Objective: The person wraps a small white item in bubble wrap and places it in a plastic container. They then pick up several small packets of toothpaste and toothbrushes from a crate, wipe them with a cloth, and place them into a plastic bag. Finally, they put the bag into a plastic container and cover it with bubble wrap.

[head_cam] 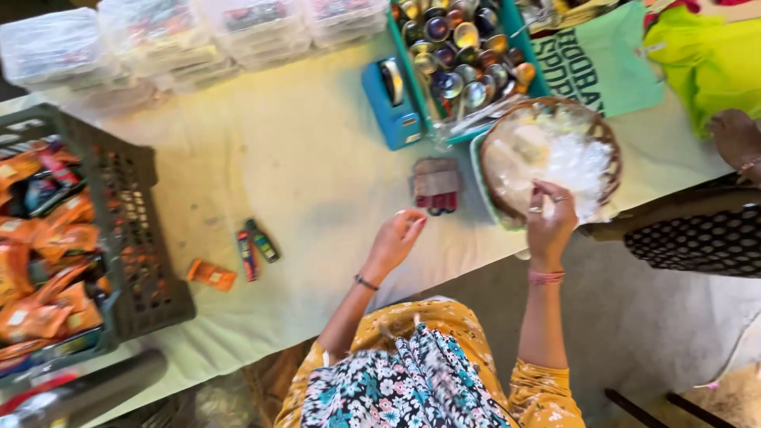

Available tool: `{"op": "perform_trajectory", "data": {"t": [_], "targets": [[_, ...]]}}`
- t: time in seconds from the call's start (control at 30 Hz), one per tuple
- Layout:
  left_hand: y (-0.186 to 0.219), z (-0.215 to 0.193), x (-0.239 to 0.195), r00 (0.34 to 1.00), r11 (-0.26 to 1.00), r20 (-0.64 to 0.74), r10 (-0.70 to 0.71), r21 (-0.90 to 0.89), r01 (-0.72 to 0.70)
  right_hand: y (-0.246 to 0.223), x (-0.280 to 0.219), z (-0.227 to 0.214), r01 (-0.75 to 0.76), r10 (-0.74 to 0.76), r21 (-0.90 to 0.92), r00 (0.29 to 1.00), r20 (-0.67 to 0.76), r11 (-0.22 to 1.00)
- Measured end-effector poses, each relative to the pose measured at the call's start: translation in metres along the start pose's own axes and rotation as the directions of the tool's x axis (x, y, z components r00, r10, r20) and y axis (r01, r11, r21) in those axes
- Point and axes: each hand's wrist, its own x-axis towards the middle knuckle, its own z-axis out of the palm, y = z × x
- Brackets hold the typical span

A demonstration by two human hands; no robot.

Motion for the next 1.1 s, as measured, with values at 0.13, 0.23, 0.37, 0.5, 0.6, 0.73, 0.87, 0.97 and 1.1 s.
{"op": "perform_trajectory", "data": {"t": [0.13,0.23,0.37,0.5,0.6,0.73,0.87,0.97,1.1], "targets": [[0.037,0.077,0.055,0.922,0.932,-0.186,0.339,-0.068,-0.356,0.056,0.037,-0.032,0.011,0.004,-0.150,0.995,0.098,0.989],[0.067,0.110,0.086,0.913,0.939,-0.235,0.333,-0.008,-0.344,0.076,0.055,-0.029,-0.055,0.073,-0.093,0.976,0.207,0.994],[0.084,0.152,0.145,0.909,0.971,-0.341,0.239,0.104,-0.216,0.108,0.081,0.004,0.100,-0.017,-0.221,0.937,0.349,0.970],[0.062,0.194,0.208,0.888,0.945,-0.410,0.206,0.318,-0.072,0.135,0.104,0.048,0.143,-0.028,-0.229,0.897,0.440,0.963],[0.066,0.185,0.208,0.923,0.961,-0.380,0.056,0.271,0.053,0.152,0.097,0.063,0.247,-0.040,-0.384,0.880,0.473,0.889],[0.035,0.183,0.209,0.903,0.999,-0.427,-0.035,-0.016,0.031,0.128,0.085,0.061,0.156,-0.005,-0.391,0.933,0.360,0.907],[0.003,0.185,0.201,0.876,0.947,-0.480,-0.050,-0.301,-0.111,0.126,0.083,0.059,0.087,0.024,-0.353,0.954,0.297,0.931],[-0.034,0.185,0.197,0.868,0.842,-0.489,-0.088,-0.502,-0.197,0.129,0.085,0.061,0.077,0.030,-0.379,0.963,0.267,0.922],[-0.041,0.126,0.158,0.915,0.413,-0.353,-0.194,-0.876,-0.250,0.128,0.087,0.061,0.065,0.055,-0.392,0.956,0.287,0.918]]}}
